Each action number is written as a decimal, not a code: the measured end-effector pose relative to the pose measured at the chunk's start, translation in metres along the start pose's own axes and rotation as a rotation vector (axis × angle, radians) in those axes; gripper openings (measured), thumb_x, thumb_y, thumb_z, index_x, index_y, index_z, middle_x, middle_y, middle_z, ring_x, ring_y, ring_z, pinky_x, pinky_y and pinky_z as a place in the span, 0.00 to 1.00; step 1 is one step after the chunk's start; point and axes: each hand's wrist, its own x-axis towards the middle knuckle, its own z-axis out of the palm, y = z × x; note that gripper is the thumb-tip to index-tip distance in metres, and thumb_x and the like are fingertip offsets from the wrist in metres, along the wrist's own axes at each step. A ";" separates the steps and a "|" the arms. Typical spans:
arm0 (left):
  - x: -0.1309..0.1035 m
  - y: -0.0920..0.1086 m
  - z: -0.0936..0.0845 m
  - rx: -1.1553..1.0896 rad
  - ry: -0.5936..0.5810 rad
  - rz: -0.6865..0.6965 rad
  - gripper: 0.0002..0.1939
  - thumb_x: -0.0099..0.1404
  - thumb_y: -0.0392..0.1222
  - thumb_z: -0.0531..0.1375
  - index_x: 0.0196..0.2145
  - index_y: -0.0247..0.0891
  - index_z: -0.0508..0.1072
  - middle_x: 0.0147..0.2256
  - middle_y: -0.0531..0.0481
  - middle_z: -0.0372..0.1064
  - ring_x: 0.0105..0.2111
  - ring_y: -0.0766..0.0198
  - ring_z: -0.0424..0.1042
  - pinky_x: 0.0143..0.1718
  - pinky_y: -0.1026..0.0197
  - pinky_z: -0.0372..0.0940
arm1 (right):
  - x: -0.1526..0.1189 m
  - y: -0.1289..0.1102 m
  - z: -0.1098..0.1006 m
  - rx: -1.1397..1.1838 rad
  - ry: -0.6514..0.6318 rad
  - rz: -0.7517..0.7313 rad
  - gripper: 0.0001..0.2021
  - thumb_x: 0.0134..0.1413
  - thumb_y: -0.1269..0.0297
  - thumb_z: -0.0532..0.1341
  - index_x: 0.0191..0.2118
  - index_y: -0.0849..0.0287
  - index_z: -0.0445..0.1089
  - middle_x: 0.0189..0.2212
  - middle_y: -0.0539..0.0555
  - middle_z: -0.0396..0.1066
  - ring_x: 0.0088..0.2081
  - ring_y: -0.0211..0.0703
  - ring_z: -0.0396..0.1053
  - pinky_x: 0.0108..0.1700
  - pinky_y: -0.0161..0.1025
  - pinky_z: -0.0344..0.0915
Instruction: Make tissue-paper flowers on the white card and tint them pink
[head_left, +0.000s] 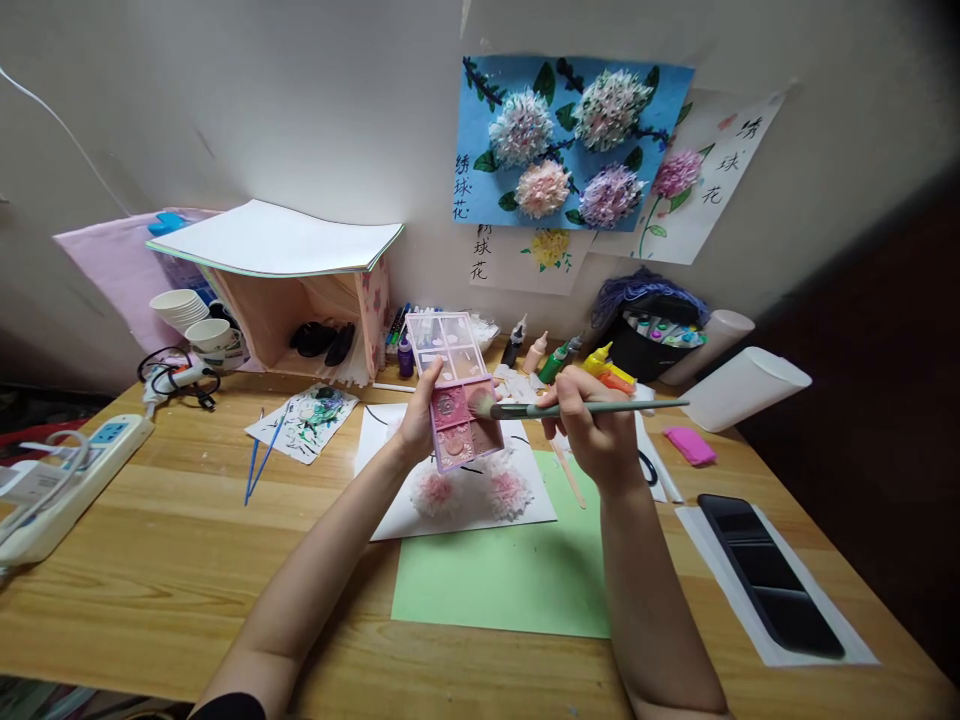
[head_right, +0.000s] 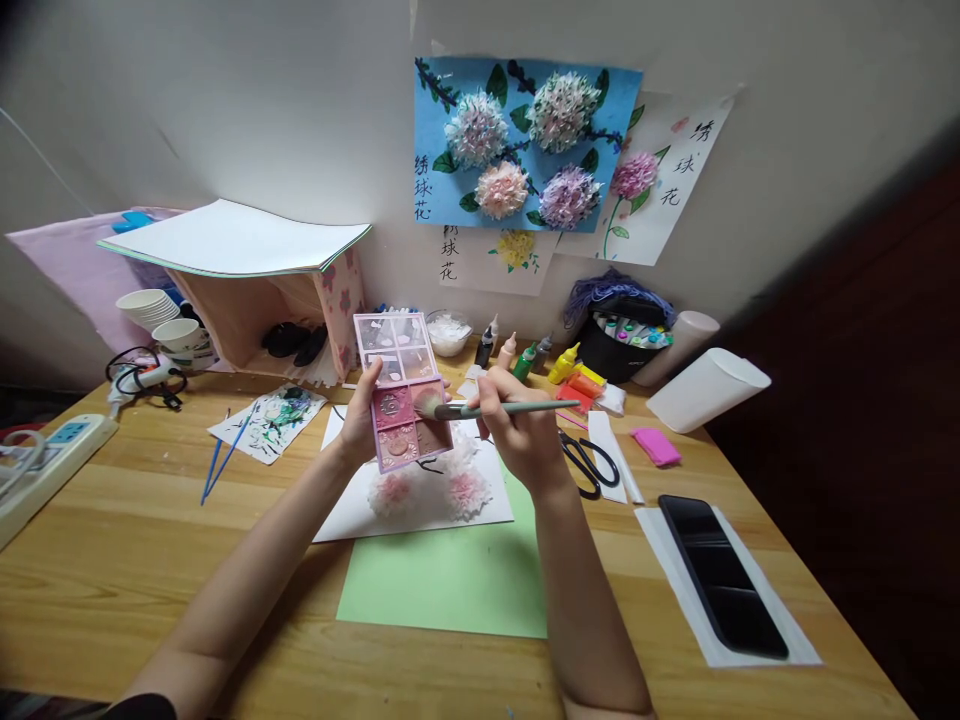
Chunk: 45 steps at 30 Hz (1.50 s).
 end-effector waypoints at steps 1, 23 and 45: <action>0.000 0.000 0.000 0.008 0.009 0.006 0.27 0.63 0.58 0.52 0.44 0.31 0.75 0.37 0.39 0.77 0.48 0.44 0.72 0.54 0.45 0.61 | 0.000 0.000 -0.001 0.001 -0.007 0.006 0.18 0.63 0.57 0.52 0.23 0.57 0.66 0.13 0.45 0.60 0.16 0.33 0.59 0.22 0.33 0.57; 0.002 0.004 0.000 -0.079 -0.045 -0.081 0.33 0.64 0.60 0.45 0.47 0.29 0.72 0.39 0.37 0.77 0.46 0.43 0.73 0.51 0.44 0.63 | 0.001 -0.002 0.005 -0.029 -0.030 -0.033 0.21 0.63 0.53 0.50 0.26 0.57 0.72 0.15 0.48 0.63 0.19 0.35 0.61 0.23 0.34 0.56; 0.013 -0.004 -0.016 -0.127 -0.008 -0.125 0.30 0.65 0.58 0.47 0.48 0.30 0.71 0.38 0.38 0.77 0.42 0.46 0.75 0.50 0.42 0.64 | 0.018 0.010 -0.002 0.376 0.466 0.280 0.24 0.56 0.45 0.55 0.19 0.58 0.65 0.06 0.44 0.57 0.07 0.31 0.54 0.09 0.30 0.45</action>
